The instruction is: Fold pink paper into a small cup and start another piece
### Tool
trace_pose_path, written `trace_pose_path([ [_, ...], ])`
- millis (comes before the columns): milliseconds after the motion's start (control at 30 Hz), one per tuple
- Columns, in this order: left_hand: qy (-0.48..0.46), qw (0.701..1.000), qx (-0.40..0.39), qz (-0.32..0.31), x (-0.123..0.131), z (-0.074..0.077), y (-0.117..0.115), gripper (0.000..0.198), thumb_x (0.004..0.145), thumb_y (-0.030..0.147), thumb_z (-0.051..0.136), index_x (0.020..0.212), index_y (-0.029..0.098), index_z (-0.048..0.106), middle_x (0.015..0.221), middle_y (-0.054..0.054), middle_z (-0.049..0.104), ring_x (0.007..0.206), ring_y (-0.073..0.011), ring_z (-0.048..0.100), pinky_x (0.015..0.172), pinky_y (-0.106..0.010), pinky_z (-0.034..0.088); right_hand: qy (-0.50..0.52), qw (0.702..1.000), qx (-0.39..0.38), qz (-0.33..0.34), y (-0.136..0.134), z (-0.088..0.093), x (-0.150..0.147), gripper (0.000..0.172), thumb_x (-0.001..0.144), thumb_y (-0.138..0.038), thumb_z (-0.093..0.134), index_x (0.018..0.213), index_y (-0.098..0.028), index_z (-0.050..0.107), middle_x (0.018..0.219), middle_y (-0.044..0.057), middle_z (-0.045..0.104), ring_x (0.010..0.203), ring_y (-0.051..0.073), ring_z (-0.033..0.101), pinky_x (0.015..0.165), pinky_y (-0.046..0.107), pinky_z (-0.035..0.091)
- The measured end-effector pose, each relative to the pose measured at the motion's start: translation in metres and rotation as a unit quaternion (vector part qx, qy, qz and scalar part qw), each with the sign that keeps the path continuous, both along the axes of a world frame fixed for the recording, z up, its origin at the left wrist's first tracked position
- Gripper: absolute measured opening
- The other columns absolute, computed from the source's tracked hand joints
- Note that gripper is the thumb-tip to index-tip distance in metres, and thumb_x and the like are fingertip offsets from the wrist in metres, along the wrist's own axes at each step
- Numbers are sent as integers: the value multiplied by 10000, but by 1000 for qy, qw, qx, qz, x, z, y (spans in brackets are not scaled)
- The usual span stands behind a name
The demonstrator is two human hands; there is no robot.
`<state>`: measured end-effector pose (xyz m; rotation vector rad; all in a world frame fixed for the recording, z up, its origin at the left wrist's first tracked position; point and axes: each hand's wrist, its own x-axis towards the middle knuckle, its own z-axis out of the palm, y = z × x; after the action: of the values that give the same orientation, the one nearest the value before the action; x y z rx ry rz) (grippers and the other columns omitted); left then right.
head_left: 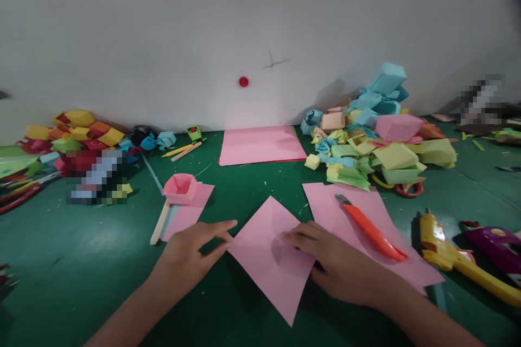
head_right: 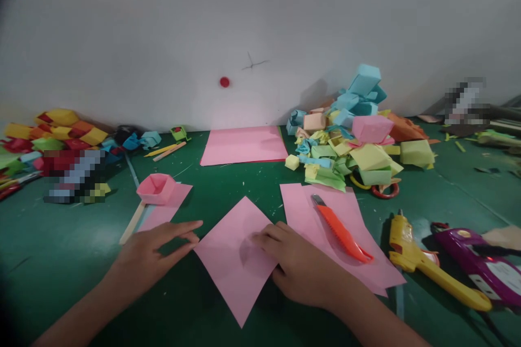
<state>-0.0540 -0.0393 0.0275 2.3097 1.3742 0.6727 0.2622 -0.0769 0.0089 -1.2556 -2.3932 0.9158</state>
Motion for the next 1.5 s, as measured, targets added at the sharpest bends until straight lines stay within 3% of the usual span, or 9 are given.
trace_pose_path([
  [133,-107,981,-143,81,5,9,0,351,827,436,692,1136,277,743,918,-14,802,913,-240,755,761,-308,611,-5,1000,-5,3,0,1,1,662,817,-52,497,1446,-259,496,1406,89,542,1278,259,489,1112,453,416],
  [267,-223,943,-228,97,7,10,4,458,774,481,729,1141,207,721,967,-87,798,850,-260,771,817,-386,627,-8,1000,-7,2,0,3,2,694,814,-43,489,1464,-285,476,1427,71,533,1293,247,483,1119,443,412],
  [367,-259,927,-253,100,7,10,6,511,747,497,757,1150,186,706,1006,-119,790,861,-272,773,814,-400,633,-4,1000,-5,3,0,3,1,698,817,-46,494,1467,-299,473,1432,60,533,1292,237,486,1114,424,420],
  [800,-234,935,-245,105,10,12,4,465,721,475,766,1102,211,723,903,-85,801,865,-265,769,824,-387,626,9,1000,11,15,0,4,-1,703,803,-6,482,1437,-309,516,1383,51,570,1255,229,511,1088,417,445],
  [1067,-213,953,-202,79,9,14,4,381,837,535,646,1003,217,776,848,-71,800,844,-250,761,829,-369,617,9,999,27,24,2,10,2,609,836,6,466,1324,-304,661,1326,58,629,1216,215,561,1035,367,495],
  [1300,-202,959,-196,34,2,6,1,449,994,516,420,1113,266,773,982,-41,797,1036,-251,713,1025,-420,519,-13,999,36,15,1,16,1,582,834,-5,476,1293,-294,688,1288,65,658,1177,225,597,981,355,532],
  [1500,-182,968,-173,18,-1,3,-3,440,1012,430,372,1265,291,705,1087,-37,772,1042,-242,695,981,-405,542,-6,998,69,10,0,7,7,511,854,-33,473,1236,-270,715,1273,67,670,1153,209,622,962,335,539],
])
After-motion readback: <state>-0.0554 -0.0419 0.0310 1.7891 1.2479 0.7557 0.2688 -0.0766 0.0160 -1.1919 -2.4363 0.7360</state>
